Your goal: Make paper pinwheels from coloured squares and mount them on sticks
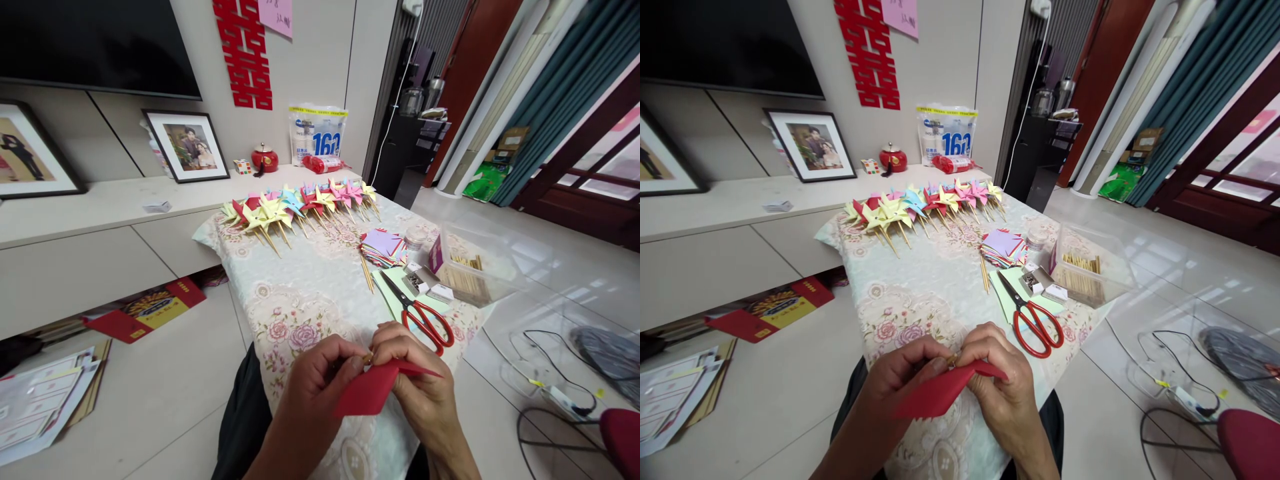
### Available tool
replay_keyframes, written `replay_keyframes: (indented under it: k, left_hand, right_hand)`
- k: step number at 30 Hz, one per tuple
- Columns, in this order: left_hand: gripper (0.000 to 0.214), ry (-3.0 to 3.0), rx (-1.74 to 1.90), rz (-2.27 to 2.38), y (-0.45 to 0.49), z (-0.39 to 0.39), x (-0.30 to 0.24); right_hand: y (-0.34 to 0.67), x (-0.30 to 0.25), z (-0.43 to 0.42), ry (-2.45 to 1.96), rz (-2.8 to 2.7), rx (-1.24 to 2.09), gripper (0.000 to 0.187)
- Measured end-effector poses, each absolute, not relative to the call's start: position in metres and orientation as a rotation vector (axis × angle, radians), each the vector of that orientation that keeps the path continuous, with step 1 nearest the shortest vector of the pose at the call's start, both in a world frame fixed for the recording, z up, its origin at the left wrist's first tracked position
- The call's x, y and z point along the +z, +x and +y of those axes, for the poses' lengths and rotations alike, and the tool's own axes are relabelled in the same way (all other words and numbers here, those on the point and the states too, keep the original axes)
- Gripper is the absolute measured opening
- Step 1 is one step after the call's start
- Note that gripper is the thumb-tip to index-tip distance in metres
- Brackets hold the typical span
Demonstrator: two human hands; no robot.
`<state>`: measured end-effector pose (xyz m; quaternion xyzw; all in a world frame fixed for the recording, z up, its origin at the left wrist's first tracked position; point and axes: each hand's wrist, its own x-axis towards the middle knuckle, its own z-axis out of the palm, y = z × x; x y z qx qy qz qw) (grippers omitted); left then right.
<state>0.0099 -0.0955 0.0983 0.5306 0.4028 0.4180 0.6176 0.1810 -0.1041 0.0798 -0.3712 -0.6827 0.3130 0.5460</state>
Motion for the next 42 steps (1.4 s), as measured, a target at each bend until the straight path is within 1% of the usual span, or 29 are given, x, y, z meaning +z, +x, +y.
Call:
replay_keyframes:
  k: [9,16,24,34,39,42]
  left_hand:
    - [0.03,1.363,0.918,0.981,0.007,-0.096,0.104]
    - [0.03,1.417,0.885,1.003,0.004,-0.097,0.109]
    - [0.032,1.51,0.981,1.029,0.005,-0.1,0.109]
    - [0.03,1.515,0.989,1.03,0.007,-0.101,0.107]
    - [0.028,1.537,0.974,1.024,0.007,-0.101,0.11]
    - [0.032,1.584,0.956,1.006,0.004,-0.1,0.112]
  right_hand:
    - [0.182,0.079,-0.105,-0.879,-1.592,0.803,0.013]
    - [0.182,0.08,-0.107,-0.888,-1.591,0.831,0.012]
    - [0.175,0.085,-0.109,-0.92,-1.545,0.778,0.012]
    - [0.172,0.084,-0.11,-0.945,-1.528,0.751,0.014]
    - [0.171,0.081,-0.108,-0.917,-1.484,0.785,0.01]
    - [0.171,0.078,-0.105,-0.877,-1.475,0.722,0.004]
